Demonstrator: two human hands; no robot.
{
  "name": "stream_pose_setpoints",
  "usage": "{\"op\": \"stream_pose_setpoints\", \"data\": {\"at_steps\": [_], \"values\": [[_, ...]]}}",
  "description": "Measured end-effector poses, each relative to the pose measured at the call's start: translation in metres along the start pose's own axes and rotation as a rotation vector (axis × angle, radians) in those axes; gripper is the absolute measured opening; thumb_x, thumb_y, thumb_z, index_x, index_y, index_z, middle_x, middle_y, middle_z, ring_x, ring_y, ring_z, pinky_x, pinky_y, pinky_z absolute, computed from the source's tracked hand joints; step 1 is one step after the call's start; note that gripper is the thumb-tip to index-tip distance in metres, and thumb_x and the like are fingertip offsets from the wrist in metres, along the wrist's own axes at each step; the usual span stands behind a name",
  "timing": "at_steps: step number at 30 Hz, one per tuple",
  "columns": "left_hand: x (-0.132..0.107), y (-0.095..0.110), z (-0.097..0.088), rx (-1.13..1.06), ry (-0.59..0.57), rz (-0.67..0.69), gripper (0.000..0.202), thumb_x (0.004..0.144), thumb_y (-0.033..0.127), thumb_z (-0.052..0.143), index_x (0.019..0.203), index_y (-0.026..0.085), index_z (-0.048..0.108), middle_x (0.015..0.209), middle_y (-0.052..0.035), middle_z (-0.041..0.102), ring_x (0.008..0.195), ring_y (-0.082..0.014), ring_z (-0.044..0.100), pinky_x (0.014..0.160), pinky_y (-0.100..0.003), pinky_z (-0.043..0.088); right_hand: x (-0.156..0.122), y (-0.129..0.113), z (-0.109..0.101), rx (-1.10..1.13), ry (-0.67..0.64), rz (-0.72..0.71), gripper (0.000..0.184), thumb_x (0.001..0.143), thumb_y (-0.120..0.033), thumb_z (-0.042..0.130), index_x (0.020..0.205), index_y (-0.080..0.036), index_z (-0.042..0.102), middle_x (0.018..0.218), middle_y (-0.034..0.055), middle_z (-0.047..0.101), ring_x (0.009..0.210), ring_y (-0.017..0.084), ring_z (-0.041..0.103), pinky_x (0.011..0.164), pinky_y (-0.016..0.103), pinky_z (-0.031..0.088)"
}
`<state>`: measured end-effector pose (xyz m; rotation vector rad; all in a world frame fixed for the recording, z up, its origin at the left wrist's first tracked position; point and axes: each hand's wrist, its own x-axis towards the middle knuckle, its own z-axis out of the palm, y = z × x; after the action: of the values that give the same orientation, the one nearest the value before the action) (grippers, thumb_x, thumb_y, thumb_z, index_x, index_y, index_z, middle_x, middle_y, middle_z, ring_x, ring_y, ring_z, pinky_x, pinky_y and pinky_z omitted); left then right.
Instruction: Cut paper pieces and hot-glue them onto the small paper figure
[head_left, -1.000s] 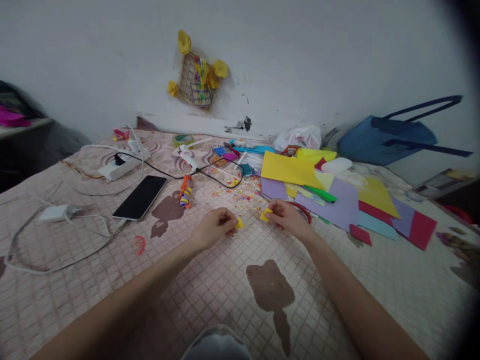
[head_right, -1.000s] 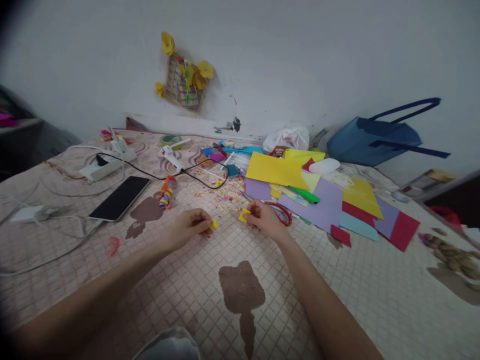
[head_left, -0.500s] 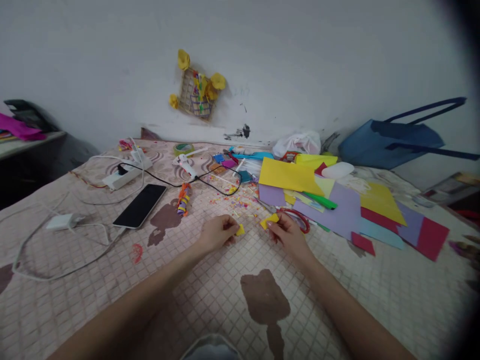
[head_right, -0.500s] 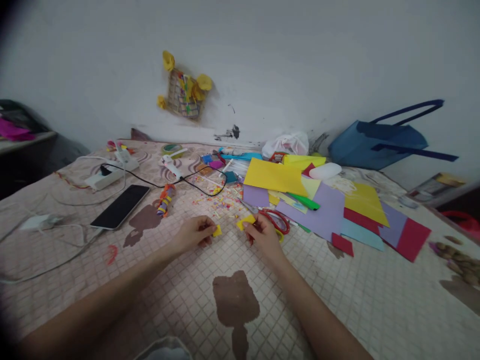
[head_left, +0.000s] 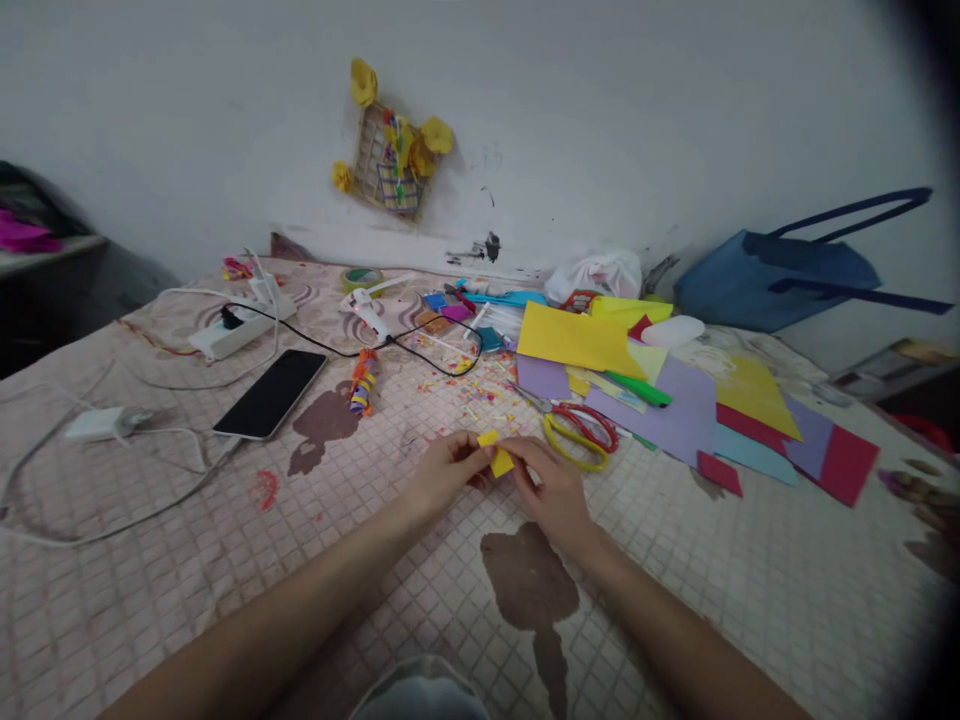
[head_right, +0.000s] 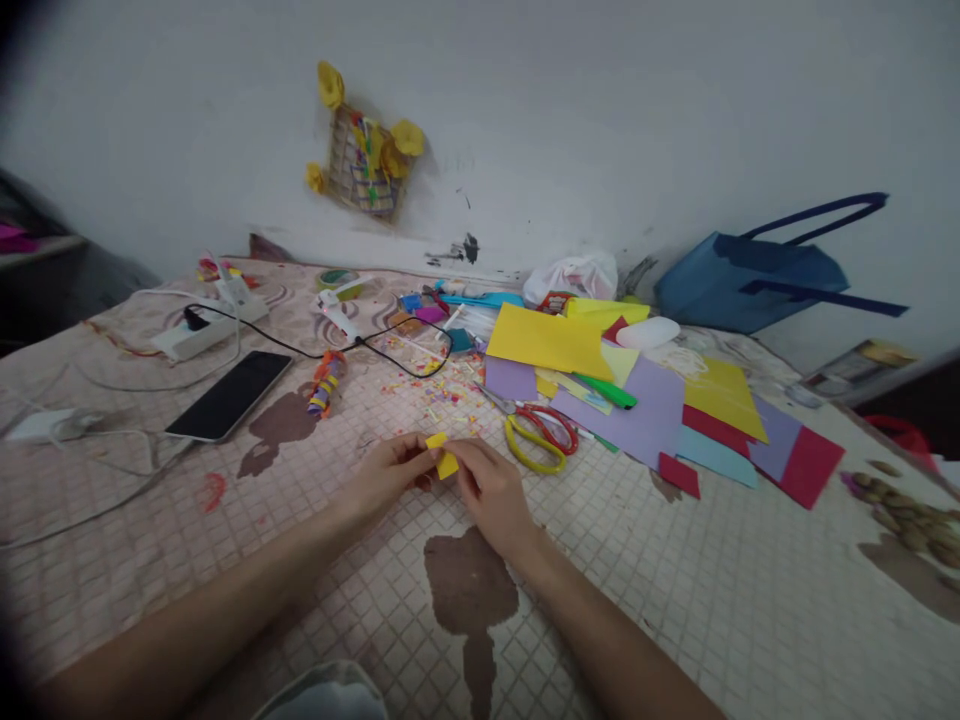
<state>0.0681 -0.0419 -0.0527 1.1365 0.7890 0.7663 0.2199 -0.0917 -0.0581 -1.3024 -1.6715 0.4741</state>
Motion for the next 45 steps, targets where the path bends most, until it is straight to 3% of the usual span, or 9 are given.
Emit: {"op": "stream_pose_setpoints", "data": {"at_steps": [3,7,9,13,17,20,27,34,45], "values": [[0.001,-0.004,-0.004,0.032,-0.003,0.013,0.027,0.069,0.038,0.065,0.069,0.013,0.054,0.062,0.0014,0.055,0.052,-0.0077,0.048,0.052,-0.021,0.040,0.002,-0.001,0.002,0.202,0.007,0.162,0.025,0.086,-0.024,0.046,0.109,-0.025,0.054,0.091,0.0038,0.063,0.078,0.017,0.060,0.069,0.030,0.049],[-0.003,-0.002,-0.005,0.167,-0.063,0.090,0.023,0.072,0.034,0.063,0.077,0.014,0.054,0.063,0.0015,0.055,0.052,-0.0083,0.049,0.051,-0.021,0.039,0.005,-0.002,0.003,0.502,-0.141,0.397,0.015,0.083,-0.036,0.054,0.085,-0.021,0.052,0.062,-0.0041,0.052,0.049,0.010,0.047,0.044,0.022,0.040],[-0.007,0.000,-0.003,0.189,-0.037,0.132,0.023,0.074,0.030,0.061,0.088,0.015,0.051,0.066,0.0018,0.056,0.055,-0.0094,0.052,0.052,-0.021,0.041,0.006,-0.002,0.002,0.584,-0.175,0.466,0.019,0.078,-0.036,0.060,0.075,-0.020,0.050,0.056,-0.0059,0.049,0.045,0.008,0.043,0.042,0.020,0.037],[-0.012,0.005,-0.001,0.215,-0.075,0.241,0.018,0.083,0.022,0.048,0.100,0.018,0.044,0.075,0.0000,0.057,0.065,-0.0118,0.056,0.059,-0.024,0.046,0.006,-0.005,0.001,0.702,-0.079,0.565,0.021,0.076,-0.034,0.063,0.071,-0.020,0.049,0.057,-0.0057,0.050,0.045,0.007,0.042,0.042,0.019,0.034],[-0.014,0.005,-0.002,0.433,-0.134,0.420,0.018,0.078,0.010,0.049,0.093,0.018,0.054,0.091,-0.0040,0.058,0.084,-0.0142,0.056,0.074,-0.026,0.046,0.004,-0.010,0.002,0.764,-0.032,0.601,0.021,0.074,-0.034,0.065,0.070,-0.020,0.049,0.059,-0.0058,0.049,0.045,0.007,0.041,0.041,0.019,0.034],[-0.015,0.002,-0.001,0.511,-0.098,0.488,0.011,0.077,0.011,0.052,0.085,0.017,0.058,0.087,-0.0041,0.058,0.082,-0.0142,0.055,0.073,-0.026,0.045,0.003,-0.012,0.002,0.786,-0.063,0.602,0.020,0.074,-0.034,0.065,0.071,-0.020,0.050,0.059,-0.0056,0.049,0.046,0.007,0.041,0.041,0.019,0.034],[-0.013,-0.004,0.002,0.243,-0.138,0.228,0.015,0.078,0.028,0.061,0.079,0.014,0.059,0.078,-0.0045,0.063,0.074,-0.0151,0.058,0.070,-0.027,0.045,0.004,-0.009,0.002,0.804,-0.069,0.600,0.018,0.075,-0.033,0.064,0.071,-0.020,0.053,0.059,-0.0054,0.051,0.047,0.007,0.044,0.042,0.019,0.035],[-0.011,-0.006,0.000,-0.100,-0.031,0.003,0.022,0.066,0.027,0.073,0.074,0.013,0.058,0.073,-0.0005,0.063,0.067,-0.0098,0.058,0.068,-0.023,0.044,0.003,-0.011,0.003,0.825,-0.062,0.582,0.013,0.076,-0.027,0.063,0.070,-0.019,0.054,0.059,-0.0051,0.052,0.048,0.007,0.044,0.043,0.018,0.035],[-0.011,-0.003,0.001,-0.162,0.059,-0.022,0.030,0.062,0.024,0.075,0.078,0.013,0.052,0.070,0.0004,0.060,0.061,-0.0089,0.056,0.059,-0.023,0.044,0.001,-0.011,0.002,0.727,-0.126,0.488,0.026,0.084,-0.043,0.053,0.076,-0.018,0.054,0.062,-0.0020,0.053,0.053,0.010,0.051,0.046,0.022,0.042]]}}
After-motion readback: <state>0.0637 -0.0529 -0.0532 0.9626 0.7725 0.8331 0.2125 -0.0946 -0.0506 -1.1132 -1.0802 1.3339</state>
